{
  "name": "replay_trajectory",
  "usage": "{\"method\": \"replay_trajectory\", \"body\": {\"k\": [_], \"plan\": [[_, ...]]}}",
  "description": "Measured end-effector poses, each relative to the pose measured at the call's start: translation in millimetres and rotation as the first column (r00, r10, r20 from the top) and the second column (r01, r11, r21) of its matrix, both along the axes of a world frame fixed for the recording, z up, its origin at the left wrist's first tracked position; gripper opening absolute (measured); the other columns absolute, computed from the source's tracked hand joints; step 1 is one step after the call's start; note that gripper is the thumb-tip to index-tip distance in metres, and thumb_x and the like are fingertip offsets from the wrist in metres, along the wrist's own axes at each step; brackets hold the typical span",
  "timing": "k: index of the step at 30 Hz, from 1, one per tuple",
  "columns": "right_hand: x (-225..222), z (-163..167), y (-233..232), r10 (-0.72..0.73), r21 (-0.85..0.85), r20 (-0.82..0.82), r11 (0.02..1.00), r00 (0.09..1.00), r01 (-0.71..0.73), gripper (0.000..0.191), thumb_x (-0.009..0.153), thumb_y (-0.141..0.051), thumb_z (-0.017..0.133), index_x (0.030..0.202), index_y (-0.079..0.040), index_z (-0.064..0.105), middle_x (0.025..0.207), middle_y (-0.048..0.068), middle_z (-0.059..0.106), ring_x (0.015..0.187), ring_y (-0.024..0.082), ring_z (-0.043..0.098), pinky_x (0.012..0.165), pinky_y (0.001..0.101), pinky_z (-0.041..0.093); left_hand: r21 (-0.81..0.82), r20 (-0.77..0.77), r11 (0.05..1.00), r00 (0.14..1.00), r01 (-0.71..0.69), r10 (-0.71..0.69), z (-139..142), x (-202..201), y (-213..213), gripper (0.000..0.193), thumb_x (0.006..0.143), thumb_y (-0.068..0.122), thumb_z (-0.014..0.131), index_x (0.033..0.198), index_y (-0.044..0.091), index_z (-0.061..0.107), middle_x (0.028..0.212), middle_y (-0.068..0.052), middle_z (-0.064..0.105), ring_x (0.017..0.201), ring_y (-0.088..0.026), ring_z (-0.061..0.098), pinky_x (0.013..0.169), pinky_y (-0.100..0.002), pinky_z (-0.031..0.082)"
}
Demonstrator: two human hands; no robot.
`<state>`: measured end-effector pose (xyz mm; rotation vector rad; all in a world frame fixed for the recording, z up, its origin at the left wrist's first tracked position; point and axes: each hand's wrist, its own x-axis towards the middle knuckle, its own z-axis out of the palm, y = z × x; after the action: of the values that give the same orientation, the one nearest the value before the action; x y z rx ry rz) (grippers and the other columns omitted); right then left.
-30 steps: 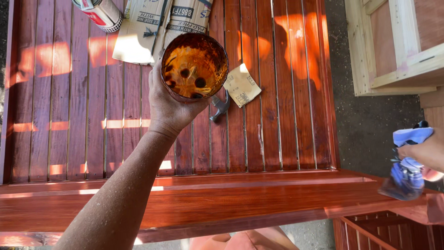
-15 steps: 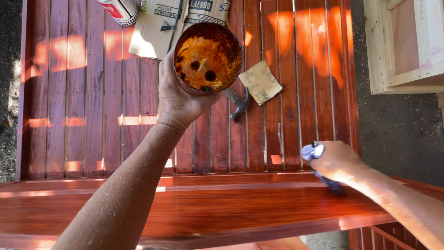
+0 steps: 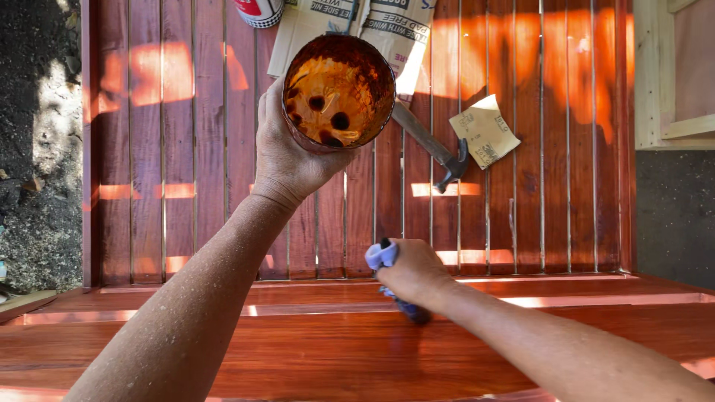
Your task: The person applies reddish-brown wood stain to a slatted wooden furniture frame, wiping the liquid onto the rails and legs by hand with a cloth while holding a stain container in the other hand. They later pour additional stain or thinner from a bottle into the container and continue wiping the wood surfaces.
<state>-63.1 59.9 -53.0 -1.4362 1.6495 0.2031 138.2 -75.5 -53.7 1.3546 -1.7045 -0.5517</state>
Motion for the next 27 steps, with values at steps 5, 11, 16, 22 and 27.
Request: {"method": "replay_trajectory", "body": {"k": [5, 11, 16, 22, 27], "plan": [[34, -8, -6, -0.131, 0.115, 0.083, 0.986, 0.988, 0.121, 0.016, 0.083, -0.020, 0.070, 0.096, -0.011, 0.072, 0.088, 0.013, 0.076, 0.077, 0.025, 0.073, 0.068, 0.0401, 0.058, 0.005, -0.024, 0.999, 0.999, 0.034, -0.034, -10, 15, -1, 0.108, 0.067, 0.033, 0.102, 0.149, 0.005, 0.037, 0.140, -0.017, 0.047, 0.134, -0.032, 0.052, 0.116, -0.043, 0.049], [-20, -10, -17, -0.389, 0.353, -0.013, 0.860, 0.921, 0.368, 0.027, 0.084, -0.013, 0.070, 0.109, -0.003, 0.068, 0.095, 0.021, 0.071, 0.061, 0.027, 0.071, 0.040, 0.0280, 0.057, 0.065, -0.016, 0.998, 1.000, 0.020, -0.019, -14, 12, 2, 0.109, 0.067, 0.036, 0.102, 0.148, 0.005, 0.037, 0.138, -0.016, 0.047, 0.133, -0.032, 0.050, 0.114, -0.043, 0.048], [-84, 0, -17, -0.297, 0.364, -0.215, 0.860, 0.930, 0.359, 0.038, 0.086, -0.017, 0.072, 0.123, -0.009, 0.064, 0.103, 0.015, 0.071, 0.069, 0.026, 0.073, 0.052, 0.0324, 0.063, 0.041, -0.038, 0.999, 0.999, 0.010, -0.009, -13, 12, 8, 0.109, 0.066, 0.034, 0.103, 0.148, 0.005, 0.038, 0.138, -0.015, 0.048, 0.132, -0.031, 0.051, 0.115, -0.042, 0.048], [-158, 15, -4, -0.170, 0.305, -0.463, 0.891, 0.870, 0.336, 0.035, 0.091, -0.020, 0.074, 0.123, -0.008, 0.066, 0.102, 0.017, 0.072, 0.081, 0.026, 0.071, 0.072, 0.0404, 0.062, 0.072, -0.132, 0.997, 0.991, 0.026, -0.017, -16, 9, 7, 0.107, 0.069, 0.031, 0.103, 0.149, 0.004, 0.038, 0.140, -0.014, 0.047, 0.132, -0.027, 0.056, 0.116, -0.039, 0.052], [-186, 20, -6, 0.218, 0.433, -0.549, 0.900, 0.807, 0.052, 0.027, 0.096, -0.027, 0.069, 0.118, -0.013, 0.074, 0.105, 0.009, 0.077, 0.096, 0.022, 0.074, 0.095, 0.0425, 0.061, 0.108, -0.139, 0.993, 0.990, 0.051, -0.035, -16, 6, 4, 0.108, 0.065, 0.028, 0.102, 0.149, 0.004, 0.038, 0.140, -0.014, 0.050, 0.132, -0.027, 0.057, 0.115, -0.039, 0.052]]}}
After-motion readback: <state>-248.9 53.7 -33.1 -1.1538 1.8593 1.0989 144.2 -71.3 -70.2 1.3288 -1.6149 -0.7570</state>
